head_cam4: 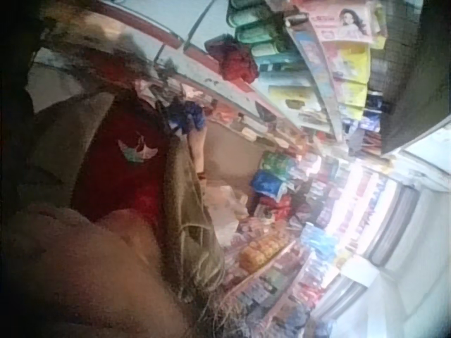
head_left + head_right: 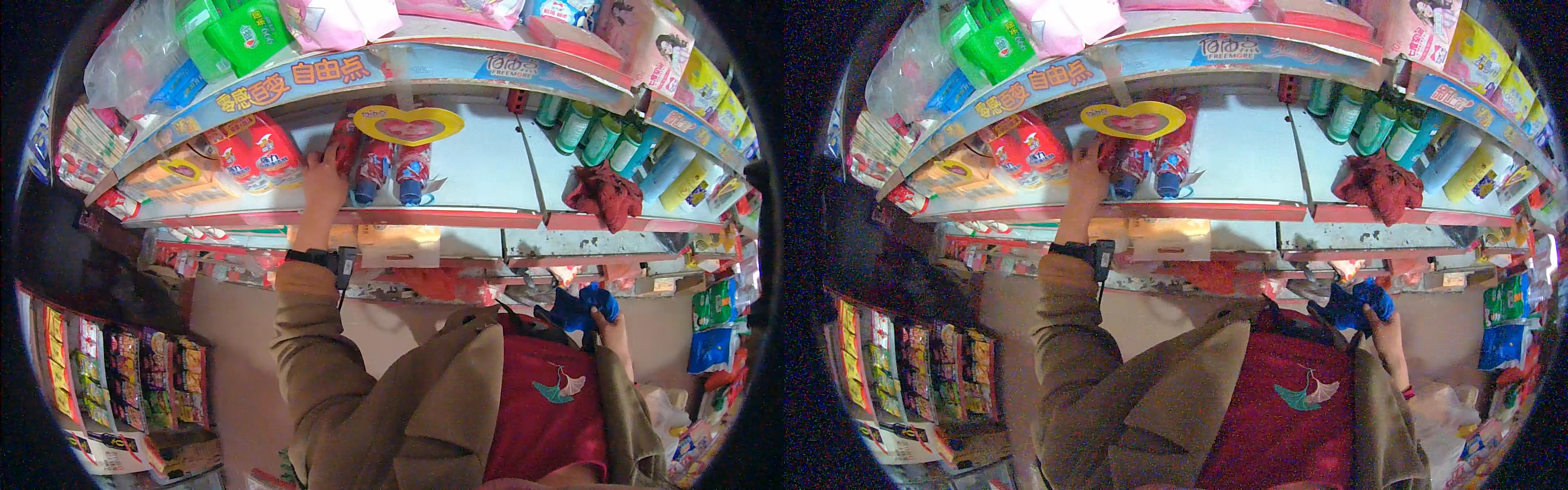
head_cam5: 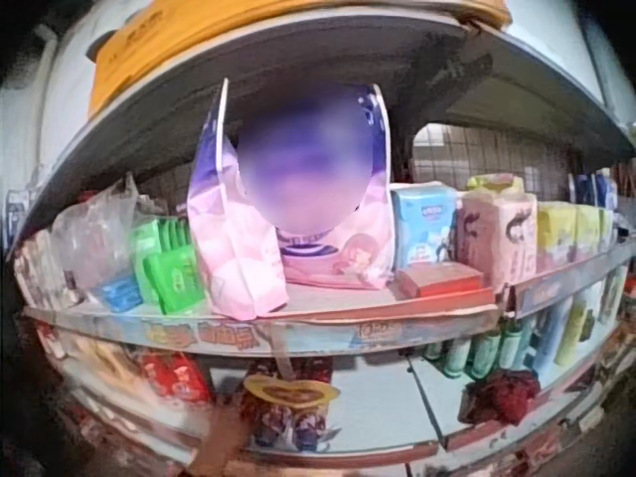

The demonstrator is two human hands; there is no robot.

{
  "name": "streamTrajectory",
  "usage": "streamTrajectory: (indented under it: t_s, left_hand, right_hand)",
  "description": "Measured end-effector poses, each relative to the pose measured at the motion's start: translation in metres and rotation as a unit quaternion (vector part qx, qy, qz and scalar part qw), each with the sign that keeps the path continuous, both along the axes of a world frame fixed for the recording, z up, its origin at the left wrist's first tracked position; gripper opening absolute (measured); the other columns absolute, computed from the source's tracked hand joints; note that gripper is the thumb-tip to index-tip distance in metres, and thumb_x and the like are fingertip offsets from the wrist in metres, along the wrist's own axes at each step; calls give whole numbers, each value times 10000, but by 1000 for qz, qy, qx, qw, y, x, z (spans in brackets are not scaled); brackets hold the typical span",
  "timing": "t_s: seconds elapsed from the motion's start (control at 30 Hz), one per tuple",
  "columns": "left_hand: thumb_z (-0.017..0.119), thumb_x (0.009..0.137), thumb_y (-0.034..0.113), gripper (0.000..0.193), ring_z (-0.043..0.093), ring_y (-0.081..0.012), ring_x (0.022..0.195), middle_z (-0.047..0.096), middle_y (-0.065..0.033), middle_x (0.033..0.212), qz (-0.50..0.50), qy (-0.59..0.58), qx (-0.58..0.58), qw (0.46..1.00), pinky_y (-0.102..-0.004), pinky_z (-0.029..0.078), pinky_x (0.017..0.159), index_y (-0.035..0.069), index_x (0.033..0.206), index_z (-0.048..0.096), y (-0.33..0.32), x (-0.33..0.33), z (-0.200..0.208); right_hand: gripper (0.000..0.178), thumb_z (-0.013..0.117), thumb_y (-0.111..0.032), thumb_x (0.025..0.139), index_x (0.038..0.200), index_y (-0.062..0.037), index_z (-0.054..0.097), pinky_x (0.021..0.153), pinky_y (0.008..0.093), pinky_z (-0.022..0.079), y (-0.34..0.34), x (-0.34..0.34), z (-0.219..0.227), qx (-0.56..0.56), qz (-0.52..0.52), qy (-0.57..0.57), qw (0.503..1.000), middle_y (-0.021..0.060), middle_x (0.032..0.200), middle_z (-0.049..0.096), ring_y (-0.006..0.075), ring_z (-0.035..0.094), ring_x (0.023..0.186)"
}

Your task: The person wipes a store shelf with a red cloth, then picks up and wipes several packaged snack items and green cylindrical containers with a blue cloth. Each item is wiped and returned to the shelf in sequence.

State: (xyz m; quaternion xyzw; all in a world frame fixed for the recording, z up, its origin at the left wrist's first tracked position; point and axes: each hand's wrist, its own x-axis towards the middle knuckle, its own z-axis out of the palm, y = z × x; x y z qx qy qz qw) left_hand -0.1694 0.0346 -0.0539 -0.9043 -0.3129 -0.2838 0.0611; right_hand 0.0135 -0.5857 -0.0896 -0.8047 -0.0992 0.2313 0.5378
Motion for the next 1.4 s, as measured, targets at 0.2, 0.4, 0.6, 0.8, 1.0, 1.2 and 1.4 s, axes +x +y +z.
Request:
streamTrajectory:
  t_s: [0.2, 0.4, 0.6, 0.8, 1.0, 1.2, 1.4]
  left_hand:
    - [691, 771, 65, 671, 537, -446, 1132, 559, -254, 1180, 20, -57, -97, 993, -524, 461, 966, 203, 1393, 482, -1, 1, -1]
    - [711, 779, 95, 630, 590, -456, 1028, 573, -249, 1135, 40, -45, -114, 992, -503, 516, 871, 179, 1366, 498, 1, 0, 5]
    - [683, 811, 140, 557, 601, -441, 1022, 584, -259, 1164, 63, -19, -137, 988, -509, 517, 858, 147, 1342, 515, -4, 1, 13]
    - [659, 831, 188, 468, 558, -376, 1126, 604, -170, 1201, 45, -14, 45, 998, -525, 466, 944, 105, 1285, 583, -39, 14, 32]
    - [639, 881, 328, 520, 509, -385, 1232, 512, -219, 1371, -30, 38, -33, 998, -476, 402, 1062, 62, 1321, 555, -59, 53, 36]
    - [640, 865, 363, 682, 485, -418, 1266, 503, -256, 1381, -8, 104, -37, 994, -481, 413, 1060, 71, 1436, 408, -46, 57, 27]
    - [646, 846, 321, 669, 527, -433, 1218, 467, -283, 1401, 2, 82, -95, 992, -487, 452, 1018, 62, 1418, 418, -43, 57, 29]
  right_hand:
    - [271, 616, -130, 966, 1221, -40, 631, 742, 262, 495, -20, 18, -2, 41, 5, -17, 999, -3, 1005, 675, 86, 588, 840]
    - [247, 622, -142, 965, 1188, -36, 637, 685, 249, 468, -45, 35, -6, -12, -1, -34, 999, -20, 949, 656, 72, 548, 779]
    - [220, 625, -139, 964, 1155, -34, 651, 695, 252, 475, -48, 44, -8, 20, 4, -54, 998, -14, 938, 656, 75, 559, 800]
    - [232, 621, -139, 967, 1166, -24, 651, 756, 262, 496, -49, 34, -9, 4, -6, -20, 1000, 6, 968, 677, 90, 586, 849]
    - [232, 604, -115, 972, 1177, -17, 646, 796, 272, 507, -46, 28, -12, 30, 31, -15, 999, 18, 1030, 689, 94, 608, 898]
    - [243, 602, -109, 971, 1193, -16, 641, 805, 279, 508, -44, 12, -17, 34, -1, 3, 999, 15, 1031, 689, 96, 611, 904]
    - [258, 606, -131, 972, 1197, -7, 635, 782, 284, 507, -42, 7, -23, 42, 9, -10, 999, 14, 990, 686, 102, 607, 864]
